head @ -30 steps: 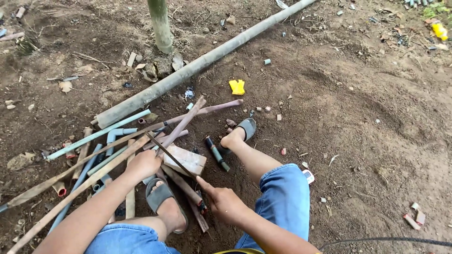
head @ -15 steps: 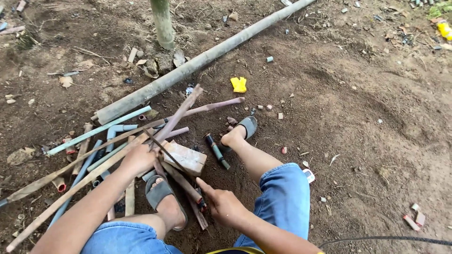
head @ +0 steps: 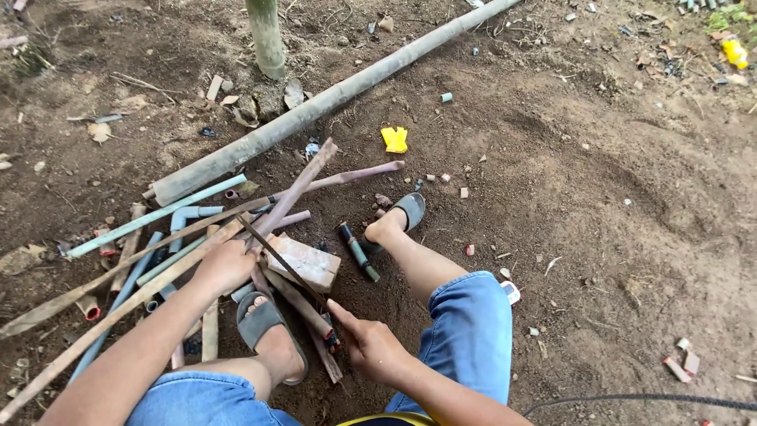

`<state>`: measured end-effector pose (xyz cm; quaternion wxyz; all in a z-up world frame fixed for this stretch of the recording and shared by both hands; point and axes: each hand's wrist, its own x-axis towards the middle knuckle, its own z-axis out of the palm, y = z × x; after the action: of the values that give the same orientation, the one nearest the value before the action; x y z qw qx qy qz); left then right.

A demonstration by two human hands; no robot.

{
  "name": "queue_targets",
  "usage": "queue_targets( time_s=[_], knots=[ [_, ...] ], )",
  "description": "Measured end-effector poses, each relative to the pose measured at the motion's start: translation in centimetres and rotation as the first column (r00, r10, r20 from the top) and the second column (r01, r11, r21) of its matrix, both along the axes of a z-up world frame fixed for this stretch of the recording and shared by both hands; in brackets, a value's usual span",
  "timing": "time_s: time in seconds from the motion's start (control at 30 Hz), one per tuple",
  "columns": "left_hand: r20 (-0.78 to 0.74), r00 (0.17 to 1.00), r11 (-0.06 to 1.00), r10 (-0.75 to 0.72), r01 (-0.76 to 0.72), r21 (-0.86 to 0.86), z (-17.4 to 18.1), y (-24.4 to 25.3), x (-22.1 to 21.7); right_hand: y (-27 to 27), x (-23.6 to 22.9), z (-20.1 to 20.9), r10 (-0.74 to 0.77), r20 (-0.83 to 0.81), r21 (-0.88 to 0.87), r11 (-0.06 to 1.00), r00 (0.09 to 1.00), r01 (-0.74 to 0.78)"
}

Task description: Cutting a plastic pipe using a hacksaw while sitting on the ground.

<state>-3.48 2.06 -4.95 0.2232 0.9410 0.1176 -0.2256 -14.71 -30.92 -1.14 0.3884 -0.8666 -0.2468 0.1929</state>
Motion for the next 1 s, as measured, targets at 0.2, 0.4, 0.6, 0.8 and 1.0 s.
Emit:
queue_targets(
  time_s=[0.2, 0.4, 0.6, 0.8, 1.0],
  knots=[
    [0.007, 0.992, 0.985, 0.123, -0.121, -0.125, -0.2, -0.1, 0.4, -0.4, 0.4, 0.5, -0.041, -0.020, -0.001, 0.999, 0.999, 0.041],
    [-0.112, 0.916, 0.722, 0.385, -0.375, -0.582, 2.0, -0.7, -0.2, -1.1, 0.6, 0.2, -0.088, -0.022, -0.035, 0.996, 0.996, 0.087],
    [-0.174, 0.936, 0.686, 0.307, -0.344, -0.641, -1.9, 0.1, 1.3, -1.6, 0.5, -1.5, -0.100, -0.022, -0.054, 0.994, 0.995, 0.099],
    [-0.120, 0.905, 0.654, 0.408, -0.381, -0.654, 2.1, -1.6, 0.1, -1.9, 0.1, -1.9, -0.101, -0.033, -0.034, 0.994, 0.994, 0.100],
    [0.002, 0.946, 0.734, 0.324, -0.250, -0.632, 2.7, -1.4, 0.1, -1.8, 0.0, -2.1, -0.112, 0.009, -0.030, 0.993, 0.994, 0.112]
  ],
)
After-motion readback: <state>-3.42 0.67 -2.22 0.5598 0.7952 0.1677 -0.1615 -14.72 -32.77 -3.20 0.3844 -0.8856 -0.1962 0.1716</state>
